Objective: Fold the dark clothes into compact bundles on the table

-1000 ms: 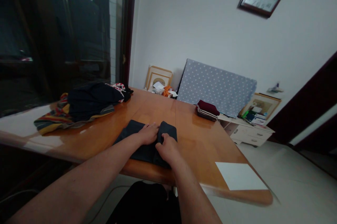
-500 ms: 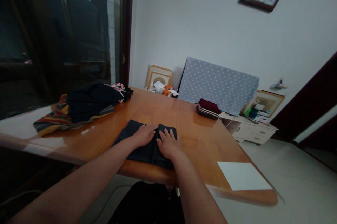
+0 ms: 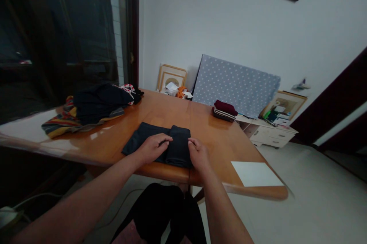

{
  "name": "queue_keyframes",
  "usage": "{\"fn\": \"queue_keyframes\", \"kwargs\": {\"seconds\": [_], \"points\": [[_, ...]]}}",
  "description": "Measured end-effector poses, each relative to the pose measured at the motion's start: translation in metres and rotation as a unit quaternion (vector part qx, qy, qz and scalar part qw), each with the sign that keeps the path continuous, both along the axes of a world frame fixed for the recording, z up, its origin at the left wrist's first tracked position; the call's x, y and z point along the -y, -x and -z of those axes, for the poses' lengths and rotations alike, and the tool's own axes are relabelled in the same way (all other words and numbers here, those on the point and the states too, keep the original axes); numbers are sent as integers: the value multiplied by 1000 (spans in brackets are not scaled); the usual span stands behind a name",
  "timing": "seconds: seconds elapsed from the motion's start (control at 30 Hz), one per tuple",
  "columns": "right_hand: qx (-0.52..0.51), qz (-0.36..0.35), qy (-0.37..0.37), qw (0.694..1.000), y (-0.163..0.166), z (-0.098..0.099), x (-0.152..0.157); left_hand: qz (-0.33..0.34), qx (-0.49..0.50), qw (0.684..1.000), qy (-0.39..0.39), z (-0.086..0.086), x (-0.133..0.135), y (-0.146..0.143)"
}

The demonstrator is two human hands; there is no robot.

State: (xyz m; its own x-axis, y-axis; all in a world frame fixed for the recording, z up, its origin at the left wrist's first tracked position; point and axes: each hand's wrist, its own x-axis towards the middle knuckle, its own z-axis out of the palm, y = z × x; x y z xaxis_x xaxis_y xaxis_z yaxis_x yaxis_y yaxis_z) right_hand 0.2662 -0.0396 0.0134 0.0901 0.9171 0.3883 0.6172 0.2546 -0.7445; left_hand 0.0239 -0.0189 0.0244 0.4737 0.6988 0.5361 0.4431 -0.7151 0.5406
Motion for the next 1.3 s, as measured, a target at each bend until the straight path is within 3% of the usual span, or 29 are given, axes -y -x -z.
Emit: {"fn": "queue_keyframes", "kwargs": {"seconds": [0.17, 0.37, 0.7, 1.07, 1.3], "points": [[45, 19, -85, 995, 0, 13, 46, 28, -16, 999, -4, 8, 33, -2], [166, -42, -152, 973, 19, 20, 79, 13, -60, 998, 1, 14, 34, -3], [212, 32, -141, 966, 28, 27, 81, -22, -40, 999, 22, 17, 37, -5], [207, 12, -108, 972, 43, 21, 87, 4, 20, 998, 65, 22, 32, -2], [182, 106, -123, 970, 42, 25, 87, 11, 25, 999, 47, 20, 34, -2]]}}
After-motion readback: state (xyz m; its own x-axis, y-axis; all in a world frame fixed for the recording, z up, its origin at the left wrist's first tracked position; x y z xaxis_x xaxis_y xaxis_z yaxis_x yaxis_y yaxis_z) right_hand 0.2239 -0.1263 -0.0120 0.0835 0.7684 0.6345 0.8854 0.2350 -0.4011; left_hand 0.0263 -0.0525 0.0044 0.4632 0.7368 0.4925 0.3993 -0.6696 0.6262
